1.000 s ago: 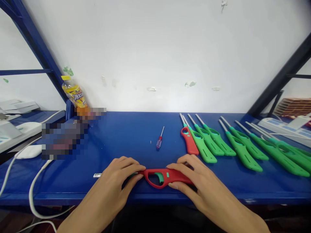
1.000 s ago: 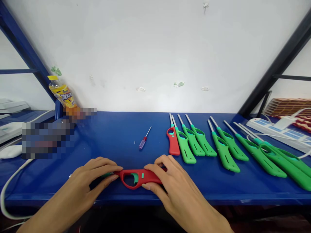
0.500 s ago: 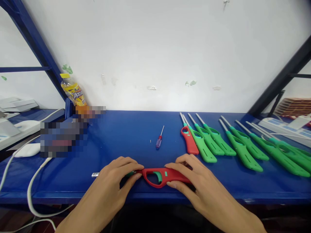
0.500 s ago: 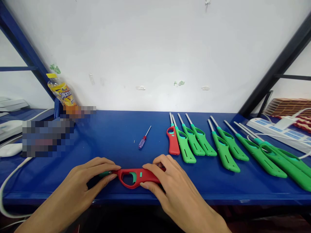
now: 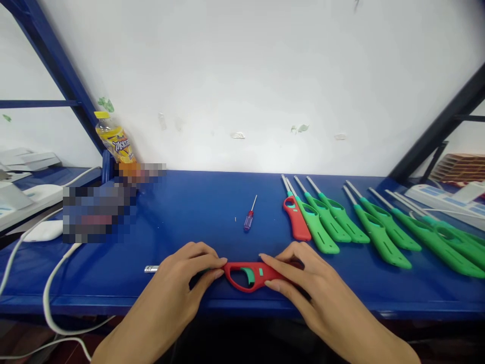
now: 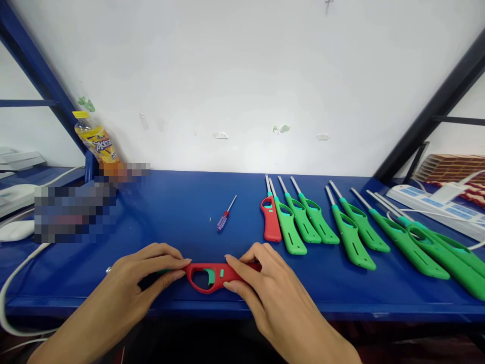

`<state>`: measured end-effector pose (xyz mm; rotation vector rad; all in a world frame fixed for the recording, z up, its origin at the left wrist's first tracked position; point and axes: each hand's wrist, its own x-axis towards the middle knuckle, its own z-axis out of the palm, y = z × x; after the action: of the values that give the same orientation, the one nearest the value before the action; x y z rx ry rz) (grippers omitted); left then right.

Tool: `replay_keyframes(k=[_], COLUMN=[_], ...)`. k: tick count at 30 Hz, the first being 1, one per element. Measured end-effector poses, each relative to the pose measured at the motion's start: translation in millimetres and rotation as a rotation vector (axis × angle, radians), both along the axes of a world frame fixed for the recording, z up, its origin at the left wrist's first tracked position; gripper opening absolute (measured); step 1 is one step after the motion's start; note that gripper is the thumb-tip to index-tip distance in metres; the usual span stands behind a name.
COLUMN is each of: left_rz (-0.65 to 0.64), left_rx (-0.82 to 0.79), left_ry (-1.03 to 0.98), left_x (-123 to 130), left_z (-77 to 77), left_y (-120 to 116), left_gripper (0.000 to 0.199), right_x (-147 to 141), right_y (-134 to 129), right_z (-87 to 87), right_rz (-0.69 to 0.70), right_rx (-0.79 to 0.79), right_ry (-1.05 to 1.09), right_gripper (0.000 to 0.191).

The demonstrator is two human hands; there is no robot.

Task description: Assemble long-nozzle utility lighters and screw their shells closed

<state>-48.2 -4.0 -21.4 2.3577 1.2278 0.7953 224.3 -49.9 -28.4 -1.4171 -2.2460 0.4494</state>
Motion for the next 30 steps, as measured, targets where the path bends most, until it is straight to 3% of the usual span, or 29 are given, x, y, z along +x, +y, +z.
replay_keyframes(k=[7,14,16,18,22,25,30], left_rz=[-0.031,0.032,0.100,0.154,0.020,-0.067,-0.049], left_rx=[-0.026,0.192,0.258,0.251,0.161,0.229,0.274], left_ry=[0.020,0.216,0.255,0.262,0.215,0.233,0.252], left_x=[3.2,-13.2,-23.5,-29.7,-18.6,-0.8,8.7], left_z=[1.6,-8.1,-8.8,-7.8,-7.6,-12.3,-16.4], left_y=[2.4,-7.3,-8.2,-6.2,0.4,2.0,0.6], left_gripper=[0.024,0.027,0.040,0.038,0.030,0.031,0.027], right_x=[-0.2,0.9,1.0,0.9,1.5,2.9,4.2], right_y=[2.0,2.4,2.2,2.1,2.7,3.0,2.9], right_z=[1.4,-2.7,-3.7,-4.0,-5.2,-7.6,-8.2], right_rz=[0.004,-0.018,-0.027,-0.036,-0.049,-0.057,-0.080], right_rx=[0.022,0.042,0.031,0.018,-0.005,-0.026,-0.060], right_ry=[0.009,0.016,0.017,0.029,0.064,0.092,0.126], right_gripper=[0.034,0.035,0.035,0.036,0.035,0.036,0.025])
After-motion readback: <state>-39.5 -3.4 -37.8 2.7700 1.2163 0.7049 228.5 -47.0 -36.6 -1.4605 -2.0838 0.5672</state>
